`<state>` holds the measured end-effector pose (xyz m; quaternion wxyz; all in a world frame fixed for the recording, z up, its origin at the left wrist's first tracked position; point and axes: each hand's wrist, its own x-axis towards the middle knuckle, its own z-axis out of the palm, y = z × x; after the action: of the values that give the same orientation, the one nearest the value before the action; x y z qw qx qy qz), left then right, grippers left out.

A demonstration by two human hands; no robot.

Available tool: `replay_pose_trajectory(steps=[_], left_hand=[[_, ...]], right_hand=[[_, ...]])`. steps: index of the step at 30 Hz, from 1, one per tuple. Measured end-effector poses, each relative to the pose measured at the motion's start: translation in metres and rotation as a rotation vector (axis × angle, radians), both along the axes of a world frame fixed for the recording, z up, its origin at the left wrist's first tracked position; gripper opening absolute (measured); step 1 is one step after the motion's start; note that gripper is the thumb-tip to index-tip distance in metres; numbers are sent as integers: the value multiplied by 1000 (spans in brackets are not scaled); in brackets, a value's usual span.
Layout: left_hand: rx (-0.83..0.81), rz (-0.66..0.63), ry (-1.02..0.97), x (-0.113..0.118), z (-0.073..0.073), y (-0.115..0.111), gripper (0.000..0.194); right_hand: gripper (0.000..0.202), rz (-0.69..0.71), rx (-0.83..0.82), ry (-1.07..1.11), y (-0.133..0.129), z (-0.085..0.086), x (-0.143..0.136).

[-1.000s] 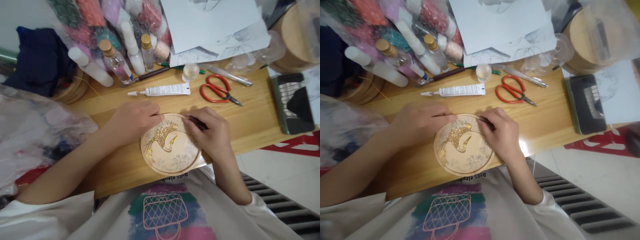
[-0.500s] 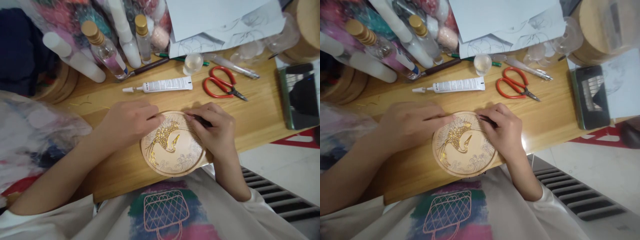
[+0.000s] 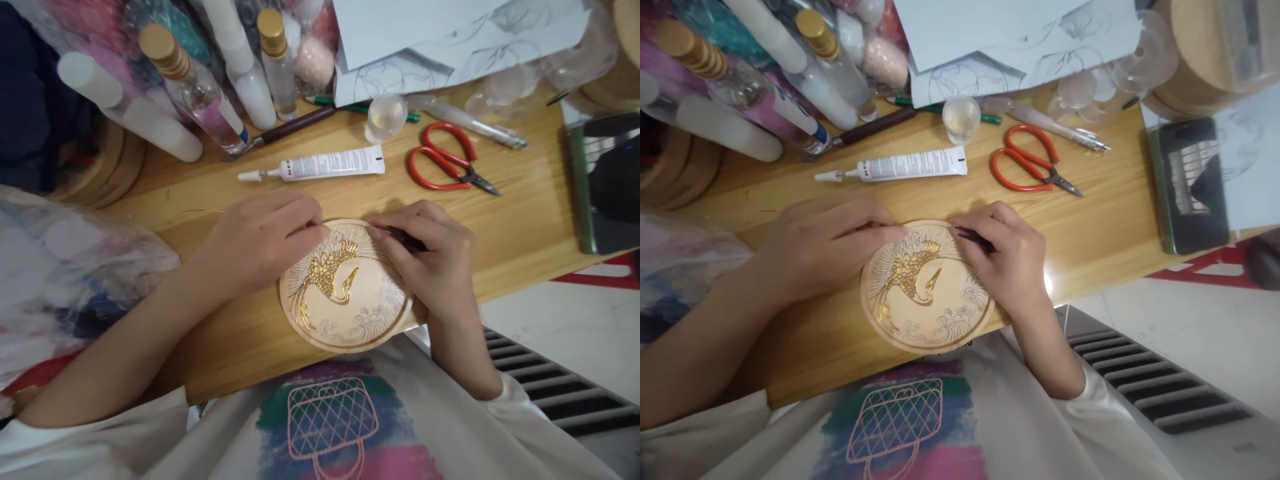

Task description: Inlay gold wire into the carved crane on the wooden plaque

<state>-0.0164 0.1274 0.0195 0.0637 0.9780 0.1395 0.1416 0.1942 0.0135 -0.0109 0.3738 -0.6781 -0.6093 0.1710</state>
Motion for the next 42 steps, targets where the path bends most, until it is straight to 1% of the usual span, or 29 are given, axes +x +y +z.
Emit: replay_pose_trajectory(steps=[2, 5, 7, 9, 12, 14, 18, 23, 27, 29, 31, 33, 34, 37, 39, 42], left_hand=[[54, -30, -19, 0, 0, 0, 23], [103, -20, -56, 1, 2, 0, 23], [169, -63, -62, 1, 4, -1, 20], [252, -118, -58, 1, 6, -2, 18], [300, -117, -63, 2, 6, -6, 18], [279, -94, -90, 3, 6, -8, 17], [160, -37, -91, 5, 6, -10, 21], [56, -46, -71, 2, 2, -9, 24], [-76, 82, -51, 1, -2, -10, 28], [-143, 129, -34, 1, -3, -9, 26], [-191, 135, -48, 2, -3, -7, 21], [-218, 139, -78, 3, -4, -6, 17], [-230, 140, -80, 3, -3, -5, 15], [-244, 146, -57, 3, 0, -6, 14], [-231, 144, -52, 3, 3, -8, 16], [-194, 147, -71, 2, 6, -12, 21]], right_hand=[[13, -3, 16, 7, 0, 1, 0], [13, 9, 101, 23, 0, 5, -3], [15, 72, 155, 28, -1, 9, -6], [17, 161, 154, 28, -1, 13, -9], [16, 240, 123, 2, 0, 15, -13], [13, 254, 121, -24, 2, 14, -15], [9, 257, 116, -39, 2, 11, -17], [9, 254, 102, -46, 3, 10, -18], [10, 244, 88, -53, 3, 10, -19], [10, 198, 100, -18, 3, 9, -18], [9, 108, 124, 8, 2, 7, -16], [8, 39, 127, 0, 1, 5, -14], [8, 29, 121, -8, 1, 4, -13], [9, 59, 108, -19, 1, 6, -12], [12, 94, 91, -28, 0, 11, -12], [14, 136, 16, -26, -3, 22, -16]])
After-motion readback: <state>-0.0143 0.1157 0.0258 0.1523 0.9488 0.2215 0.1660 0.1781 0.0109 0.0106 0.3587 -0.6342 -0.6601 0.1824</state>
